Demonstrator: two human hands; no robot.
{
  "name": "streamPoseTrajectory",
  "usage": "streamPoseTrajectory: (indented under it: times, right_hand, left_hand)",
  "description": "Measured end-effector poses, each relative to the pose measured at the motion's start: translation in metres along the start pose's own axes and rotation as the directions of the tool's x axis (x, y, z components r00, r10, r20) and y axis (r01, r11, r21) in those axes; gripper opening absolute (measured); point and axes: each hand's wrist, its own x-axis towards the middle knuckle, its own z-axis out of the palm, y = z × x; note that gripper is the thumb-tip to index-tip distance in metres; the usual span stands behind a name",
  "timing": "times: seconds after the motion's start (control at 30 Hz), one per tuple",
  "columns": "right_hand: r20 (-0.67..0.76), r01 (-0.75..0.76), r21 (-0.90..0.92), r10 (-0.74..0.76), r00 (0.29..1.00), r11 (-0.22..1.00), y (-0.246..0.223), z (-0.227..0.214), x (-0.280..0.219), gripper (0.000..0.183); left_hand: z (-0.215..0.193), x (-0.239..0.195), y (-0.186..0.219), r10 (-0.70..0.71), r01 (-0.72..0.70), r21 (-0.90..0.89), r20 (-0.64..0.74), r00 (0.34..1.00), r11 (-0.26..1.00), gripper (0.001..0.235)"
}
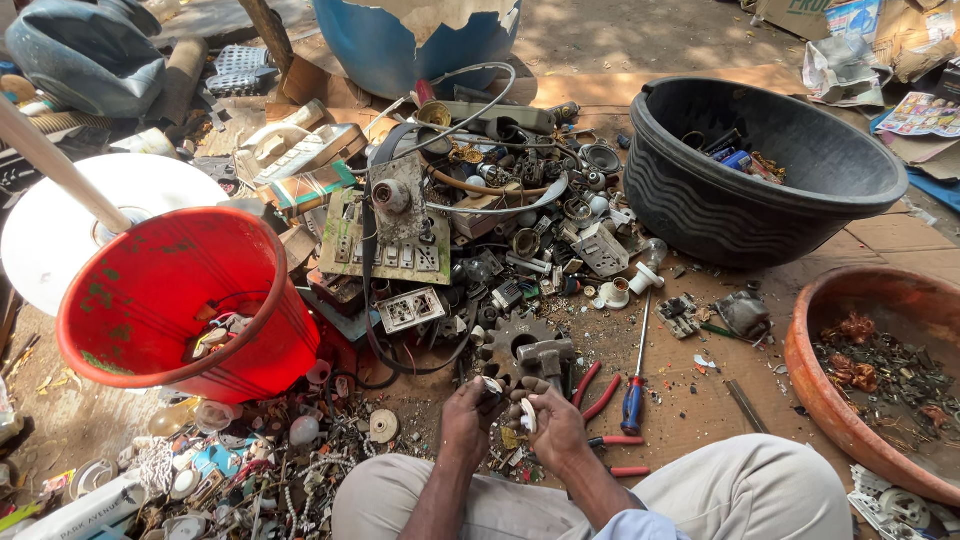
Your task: The person sits on the ground and uses a hammer to break apart a white plastic electrical component. They then use a screwdriver to pry and separate parts of the component, extracting small metal pieces from the debris.
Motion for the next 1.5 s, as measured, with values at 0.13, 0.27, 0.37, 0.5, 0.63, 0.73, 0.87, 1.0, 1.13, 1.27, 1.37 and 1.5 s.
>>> streamPoseTrajectory:
  times: [0.13,0.27,0.37,0.5,0.63,0.73,0.87,1.0,1.13,1.27,1.37,1.5]
  right_hand:
    - [0.120,-0.028,0.043,0.023,0.993,0.999,-0.009,0.007,-0.004,0.053]
    - [0.154,0.132,-0.199,-0.102,0.983,0.971,-0.013,0.018,-0.020,0.060]
    - [0.226,0.295,-0.522,-0.204,0.953,0.800,-0.013,0.021,-0.029,0.070]
    - [0.356,0.456,-0.687,-0.285,0.890,0.566,-0.011,0.021,-0.047,0.076]
    - [0.385,0.479,-0.788,-0.299,0.873,0.386,-0.018,0.024,-0.063,0.070]
    - [0.304,0.443,-0.625,-0.323,0.896,0.643,-0.019,0.029,-0.065,0.074]
    - [0.052,0.158,-0.878,-0.238,0.970,0.451,-0.027,0.026,-0.072,0.030]
    - [0.077,0.210,-0.939,-0.429,0.900,0.272,-0.004,0.034,-0.084,0.027]
    - [0.302,0.329,-0.943,-0.531,0.792,-0.045,0.004,0.037,-0.087,0.028]
    - [0.512,0.548,-0.836,-0.383,0.769,-0.018,-0.007,0.035,-0.087,0.036]
    - [0.212,0.258,-0.955,-0.271,0.939,0.145,-0.047,0.020,-0.053,0.033]
    - [-0.244,-0.241,-0.970,-0.148,0.958,0.041,-0.097,-0.032,0.015,0.030]
  left_hand:
    - [-0.006,0.001,0.001,0.020,-0.019,0.012,-0.094,0.995,1.000,0.021]
    - [-0.003,-0.011,0.004,0.049,-0.040,0.117,-0.071,0.996,0.992,0.012]
    - [0.001,-0.027,0.006,-0.017,0.023,0.170,-0.042,0.999,0.985,0.012]
    - [0.003,-0.039,-0.004,-0.107,0.075,0.336,0.079,0.991,0.939,0.023]
    - [-0.004,-0.047,-0.015,-0.021,-0.075,0.422,0.219,0.976,0.903,0.019]
    - [0.000,-0.054,-0.015,0.051,-0.149,0.392,0.251,0.967,0.908,0.019]
    - [0.009,-0.069,-0.013,0.074,-0.117,0.394,0.121,0.990,0.912,0.022]
    - [0.015,-0.072,-0.028,0.090,-0.087,0.239,0.001,0.996,0.967,0.028]
    - [0.000,-0.064,-0.046,0.142,-0.154,0.239,0.070,0.987,0.959,0.033]
    - [-0.023,-0.037,-0.043,0.165,-0.163,0.186,0.005,0.986,0.969,0.029]
    - [-0.021,-0.024,-0.024,0.094,-0.084,0.137,-0.065,0.993,0.987,0.027]
    - [-0.015,-0.022,-0.012,0.063,-0.064,-0.027,-0.019,0.998,0.998,0.030]
